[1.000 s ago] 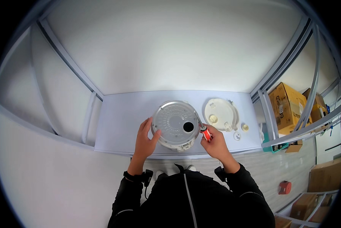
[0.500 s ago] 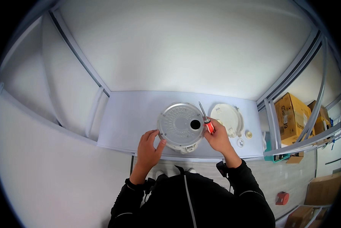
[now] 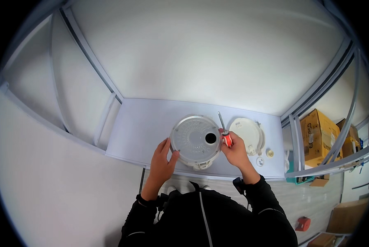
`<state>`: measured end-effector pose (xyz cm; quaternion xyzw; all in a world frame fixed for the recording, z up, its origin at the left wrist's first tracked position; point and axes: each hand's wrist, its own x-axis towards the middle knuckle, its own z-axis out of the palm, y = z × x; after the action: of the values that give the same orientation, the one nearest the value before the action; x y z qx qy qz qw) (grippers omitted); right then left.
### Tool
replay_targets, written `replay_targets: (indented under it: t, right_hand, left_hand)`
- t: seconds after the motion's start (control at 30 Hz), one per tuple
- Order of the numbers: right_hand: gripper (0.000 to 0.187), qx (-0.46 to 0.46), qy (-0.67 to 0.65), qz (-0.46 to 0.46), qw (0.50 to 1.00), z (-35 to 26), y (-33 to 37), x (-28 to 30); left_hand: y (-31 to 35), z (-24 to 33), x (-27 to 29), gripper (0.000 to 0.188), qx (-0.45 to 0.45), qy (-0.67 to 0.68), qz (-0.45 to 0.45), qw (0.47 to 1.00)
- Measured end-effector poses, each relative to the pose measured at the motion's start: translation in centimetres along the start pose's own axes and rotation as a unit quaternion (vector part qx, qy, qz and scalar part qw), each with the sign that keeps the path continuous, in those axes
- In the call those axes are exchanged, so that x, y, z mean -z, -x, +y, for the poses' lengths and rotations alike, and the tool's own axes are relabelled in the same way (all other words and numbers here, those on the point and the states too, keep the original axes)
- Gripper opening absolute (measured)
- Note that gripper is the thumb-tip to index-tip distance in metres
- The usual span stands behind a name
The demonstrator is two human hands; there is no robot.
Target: The person assembles a white cylindrical appliance on a workbench. They use a screwdriver to tighten screws on the base and then attach a perforated metal lid, securing it with additional screws.
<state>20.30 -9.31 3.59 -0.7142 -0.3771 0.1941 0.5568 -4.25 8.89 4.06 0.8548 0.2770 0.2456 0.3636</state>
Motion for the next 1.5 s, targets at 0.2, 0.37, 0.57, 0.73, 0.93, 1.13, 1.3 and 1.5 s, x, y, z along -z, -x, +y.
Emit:
replay_targets:
  t: [0.2,0.37,0.57,0.73,0.93,1.13,1.3,1.5]
  right_hand:
    - [0.046,0.022,0.037,-0.035,0.998,-0.7,-1.3,0.4]
    - [0.047,0.010,0.042,-0.069,0.997,-1.1,-1.9,0.9]
    - [0.043,0.034,0.044,-0.094,0.994,-0.1,-2.8,1.3]
    - [0.038,0.033,0.037,-0.104,0.993,0.3,-3.3,1.3]
    - [0.034,0.036,0.033,-0.103,0.993,0.4,-3.4,1.3]
    - [0.029,0.042,0.025,-0.100,0.994,0.6,-3.6,1.4]
    - [0.030,0.045,0.017,-0.097,0.994,1.5,-3.6,1.2]
    - [0.035,-0.004,-0.047,-0.096,0.994,3.4,-3.6,1.2]
  left_hand:
    - [1.4,1.3,-0.4,0.065,0.009,-0.050,0.012,0.999]
    - [2.0,1.6,-0.9,0.065,0.011,-0.069,0.030,0.997]
    - [2.2,2.1,-1.3,0.063,0.019,-0.073,0.047,0.996]
    - [2.3,2.2,-1.5,0.061,0.022,-0.075,0.058,0.995]
    - [2.0,2.1,-1.5,0.055,0.014,-0.064,0.072,0.995]
    - [1.5,0.2,-1.4,0.052,0.032,-0.055,0.065,0.996]
    - [0.8,0.3,-2.0,0.049,0.000,-0.073,0.118,0.990]
    - [0.6,-0.6,-2.1,0.048,-0.025,-0.051,0.094,0.994]
